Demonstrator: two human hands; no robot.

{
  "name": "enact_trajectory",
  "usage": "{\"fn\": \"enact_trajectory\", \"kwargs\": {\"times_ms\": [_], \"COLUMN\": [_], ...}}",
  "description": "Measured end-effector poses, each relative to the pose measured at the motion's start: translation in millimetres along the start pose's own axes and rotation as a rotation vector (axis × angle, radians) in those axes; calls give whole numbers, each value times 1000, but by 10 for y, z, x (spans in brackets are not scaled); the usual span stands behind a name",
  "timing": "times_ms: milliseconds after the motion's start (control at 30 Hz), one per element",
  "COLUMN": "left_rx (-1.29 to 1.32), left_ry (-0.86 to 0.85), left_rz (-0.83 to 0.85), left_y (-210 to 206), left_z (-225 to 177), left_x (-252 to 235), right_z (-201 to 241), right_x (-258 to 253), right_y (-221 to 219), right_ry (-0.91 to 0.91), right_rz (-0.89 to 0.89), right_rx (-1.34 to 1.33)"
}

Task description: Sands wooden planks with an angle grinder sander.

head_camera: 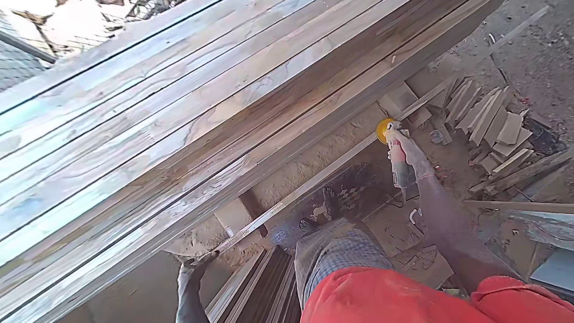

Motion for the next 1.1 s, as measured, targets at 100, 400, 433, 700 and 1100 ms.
{"fn": "enact_trajectory", "kwargs": {"times_ms": [100,400,433,700,1100], "left_rx": [-46,639,722,1378,1681], "left_ry": [10,-82,-75,-3,96], "left_rz": [-20,188,214,539,574], "left_y": [-218,-641,-658,-940,-1070], "left_z": [-214,-116,-60,217,486], "left_x": [131,74,32,-193,-277], "right_z": [89,-498,-635,-1366,-1553], "right_x": [-11,1206,1385,2826,3486], "right_y": [94,-1924,-2198,-4246,-5038], "right_ry": [0,-10,2,112,160], "right_rz": [-31,282,339,628,641], "right_rx": [27,306,329,580,737]}}
Point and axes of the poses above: each hand's wrist, its own x-axis away from the middle knuckle, its own y-axis out of the back of the hand, z = x × y, the point moved 2 cm from there along -x, towards the middle knuckle, and after that the axes turned 1 degree about y, right-handed, at the moved point
